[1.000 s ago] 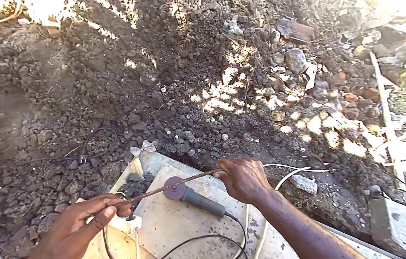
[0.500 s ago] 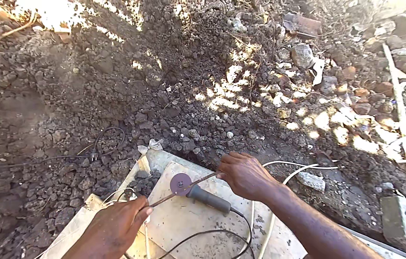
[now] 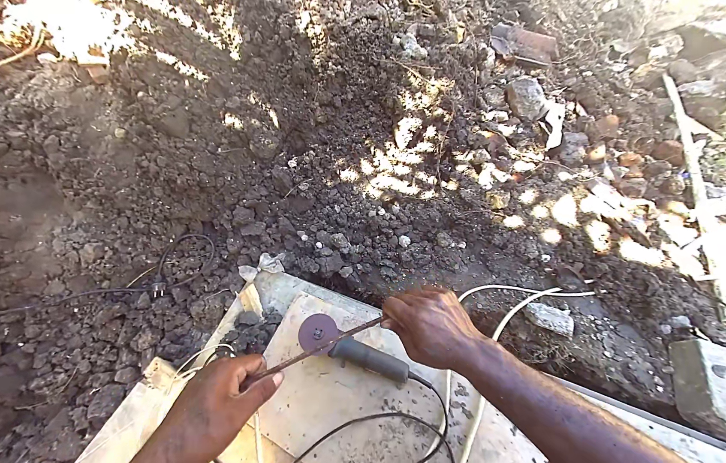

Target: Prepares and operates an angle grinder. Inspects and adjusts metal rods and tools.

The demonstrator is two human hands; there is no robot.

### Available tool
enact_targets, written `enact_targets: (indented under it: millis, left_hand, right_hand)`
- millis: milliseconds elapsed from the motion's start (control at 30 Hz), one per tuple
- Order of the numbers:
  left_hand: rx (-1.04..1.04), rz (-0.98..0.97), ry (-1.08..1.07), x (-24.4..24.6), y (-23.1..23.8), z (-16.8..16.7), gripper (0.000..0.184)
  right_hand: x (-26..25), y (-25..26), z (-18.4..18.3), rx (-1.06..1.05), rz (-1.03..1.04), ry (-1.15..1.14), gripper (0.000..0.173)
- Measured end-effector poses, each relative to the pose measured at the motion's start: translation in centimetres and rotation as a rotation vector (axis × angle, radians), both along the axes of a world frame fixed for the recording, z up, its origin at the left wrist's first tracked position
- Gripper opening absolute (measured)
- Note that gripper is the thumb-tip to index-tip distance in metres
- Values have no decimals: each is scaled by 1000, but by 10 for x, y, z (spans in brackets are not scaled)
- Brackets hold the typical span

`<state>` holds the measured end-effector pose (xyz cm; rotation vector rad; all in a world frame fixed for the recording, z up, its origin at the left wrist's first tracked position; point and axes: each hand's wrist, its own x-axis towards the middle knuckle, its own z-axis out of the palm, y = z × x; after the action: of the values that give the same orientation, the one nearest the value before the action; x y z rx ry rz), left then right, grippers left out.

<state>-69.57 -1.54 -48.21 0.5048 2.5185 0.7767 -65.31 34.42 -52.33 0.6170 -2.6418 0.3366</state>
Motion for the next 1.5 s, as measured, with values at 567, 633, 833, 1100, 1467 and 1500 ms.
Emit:
enact_targets:
  millis: [567,633,833,1100,1467,1500]
  left_hand:
    - [694,466,-504,53,72,5,27]
    - [758,479,-572,60,88,4,24]
    - [670,352,-349,39,79,-25,32]
    - [147,131,-181,-12,15,-33,42]
    - [-153,-131,-220,-11,37,-20,43]
    - [-172,-137,-214,-11,38,-20,43]
  right_hand:
    - [-9,-50,12,-708,-409,-355,35]
    - [-9,-70,15,-1119,-370,-552,36]
    - [-17,-44,24,-930,-194,-663,37]
    - [-12,36,42,-183,-301,-689,33]
    - [4,1,22,-211,-136,-464,27]
    - [2,3,22,-203,-136,-483,27]
